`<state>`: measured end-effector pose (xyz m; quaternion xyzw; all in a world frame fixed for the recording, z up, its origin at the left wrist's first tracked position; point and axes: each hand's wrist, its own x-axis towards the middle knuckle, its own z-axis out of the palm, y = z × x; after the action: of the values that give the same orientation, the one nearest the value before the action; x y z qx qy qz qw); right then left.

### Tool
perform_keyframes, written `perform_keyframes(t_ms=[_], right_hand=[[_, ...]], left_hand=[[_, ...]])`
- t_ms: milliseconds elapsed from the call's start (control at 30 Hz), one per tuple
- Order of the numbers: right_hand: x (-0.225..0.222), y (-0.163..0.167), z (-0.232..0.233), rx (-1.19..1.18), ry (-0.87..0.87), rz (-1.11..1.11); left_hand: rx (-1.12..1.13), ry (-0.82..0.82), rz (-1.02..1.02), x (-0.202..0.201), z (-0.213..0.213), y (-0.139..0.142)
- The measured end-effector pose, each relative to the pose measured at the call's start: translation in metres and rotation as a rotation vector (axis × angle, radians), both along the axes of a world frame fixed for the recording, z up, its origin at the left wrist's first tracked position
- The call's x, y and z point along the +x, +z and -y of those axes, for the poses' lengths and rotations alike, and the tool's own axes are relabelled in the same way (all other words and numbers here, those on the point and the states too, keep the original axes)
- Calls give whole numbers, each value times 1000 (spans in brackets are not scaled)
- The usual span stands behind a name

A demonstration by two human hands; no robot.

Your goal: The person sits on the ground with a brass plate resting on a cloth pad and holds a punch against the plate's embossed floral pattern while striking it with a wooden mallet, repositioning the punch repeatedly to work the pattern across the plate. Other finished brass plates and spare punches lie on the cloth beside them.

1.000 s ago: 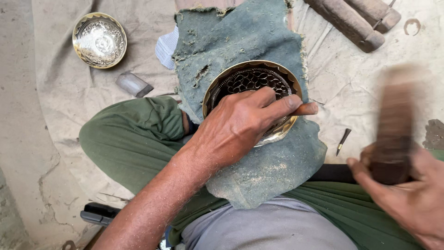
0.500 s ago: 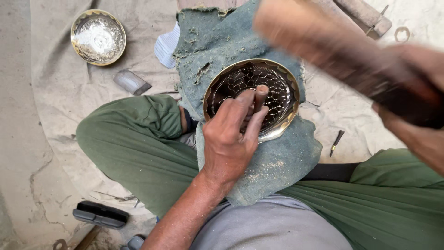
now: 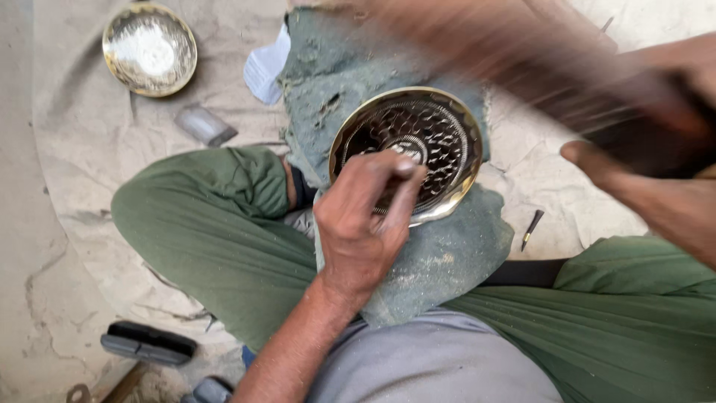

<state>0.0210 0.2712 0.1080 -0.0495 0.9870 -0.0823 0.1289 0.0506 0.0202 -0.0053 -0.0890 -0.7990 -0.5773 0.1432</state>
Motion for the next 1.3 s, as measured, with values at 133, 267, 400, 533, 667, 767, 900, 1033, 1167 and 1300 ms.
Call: perform_keyframes(t_ms=[133,267,400,533,667,767,900,1033,1167,1300], right_hand=[[19,-39,-48,-268,-317,112],[61,-59,-79,-760,-454,183],[89,-77,-85,-596,-422,189],[99,-84,-90,-221,-502,266],[108,-80,-86,-147,-260,155],[116,-79,-66,-375,-348,123],[122,-83,-25,-83,-140,-158],[133,-90,8,-406,-496,-189],[133,-96,14,-456,-384,-324],[128,-89,8,-38,-342,-125]], left_hand=[[-148,-229,-63,-18,11,-1],[-274,-433,-109,-35,14,-8],[-257,-453,-100,-40,12,-13],[-248,-416,-76,-37,10,-12],[-310,-464,-79,-37,9,-7],[-385,-598,-55,-45,10,-1],[-442,-748,-137,-63,8,6],[-477,-882,-150,-75,2,14],[-445,-960,-63,-78,2,18],[-463,-891,-136,-73,8,15]])
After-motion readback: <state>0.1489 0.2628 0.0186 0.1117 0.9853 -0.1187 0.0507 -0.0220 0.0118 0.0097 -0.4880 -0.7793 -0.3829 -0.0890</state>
